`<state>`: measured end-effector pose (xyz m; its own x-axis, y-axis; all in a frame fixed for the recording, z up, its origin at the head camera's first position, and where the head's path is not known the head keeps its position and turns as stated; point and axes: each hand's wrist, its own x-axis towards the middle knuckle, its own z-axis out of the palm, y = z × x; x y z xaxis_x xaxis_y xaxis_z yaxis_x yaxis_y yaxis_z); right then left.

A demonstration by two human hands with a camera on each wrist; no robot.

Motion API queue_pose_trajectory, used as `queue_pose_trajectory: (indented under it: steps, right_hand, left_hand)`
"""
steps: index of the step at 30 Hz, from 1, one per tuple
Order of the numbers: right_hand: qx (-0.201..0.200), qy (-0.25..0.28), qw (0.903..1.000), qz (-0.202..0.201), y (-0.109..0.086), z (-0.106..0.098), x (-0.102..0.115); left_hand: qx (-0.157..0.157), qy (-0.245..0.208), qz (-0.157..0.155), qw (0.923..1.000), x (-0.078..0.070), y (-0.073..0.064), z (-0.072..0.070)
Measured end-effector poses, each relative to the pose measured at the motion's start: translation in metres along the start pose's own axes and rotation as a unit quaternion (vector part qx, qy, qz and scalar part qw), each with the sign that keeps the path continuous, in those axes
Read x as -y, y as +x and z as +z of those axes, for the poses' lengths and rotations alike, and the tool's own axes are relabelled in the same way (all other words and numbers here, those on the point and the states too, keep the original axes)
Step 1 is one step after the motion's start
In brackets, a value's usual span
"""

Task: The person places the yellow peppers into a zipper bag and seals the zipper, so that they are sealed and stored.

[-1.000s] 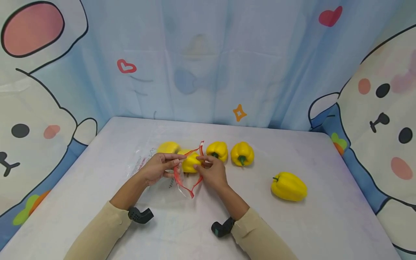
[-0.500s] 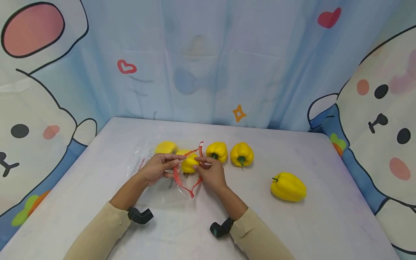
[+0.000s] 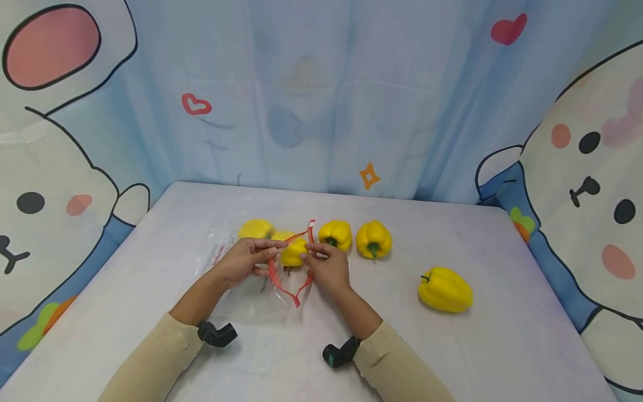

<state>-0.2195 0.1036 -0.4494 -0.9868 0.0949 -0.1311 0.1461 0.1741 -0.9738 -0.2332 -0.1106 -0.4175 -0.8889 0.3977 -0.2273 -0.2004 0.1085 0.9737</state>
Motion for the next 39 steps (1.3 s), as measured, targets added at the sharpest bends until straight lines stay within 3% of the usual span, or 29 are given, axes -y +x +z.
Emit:
queue_pose_trajectory:
  steps: [11,24,39]
  right_hand:
    - [-0.004,0.015,0.9999,0.004,0.001,0.004,0.0]
    - [-0.007,0.018,0.9991,-0.037,0.0,0.014,0.004]
    - [-0.005,0.013,0.9989,-0.045,-0.003,0.018,0.004]
  left_hand:
    - [-0.002,0.005,0.003,1.0,0.001,0.0,0.001]
    - [-0.005,-0.007,0.004,1.0,-0.002,-0.001,0.002]
    - [-0.007,-0.004,-0.001,1.0,0.002,0.002,0.001]
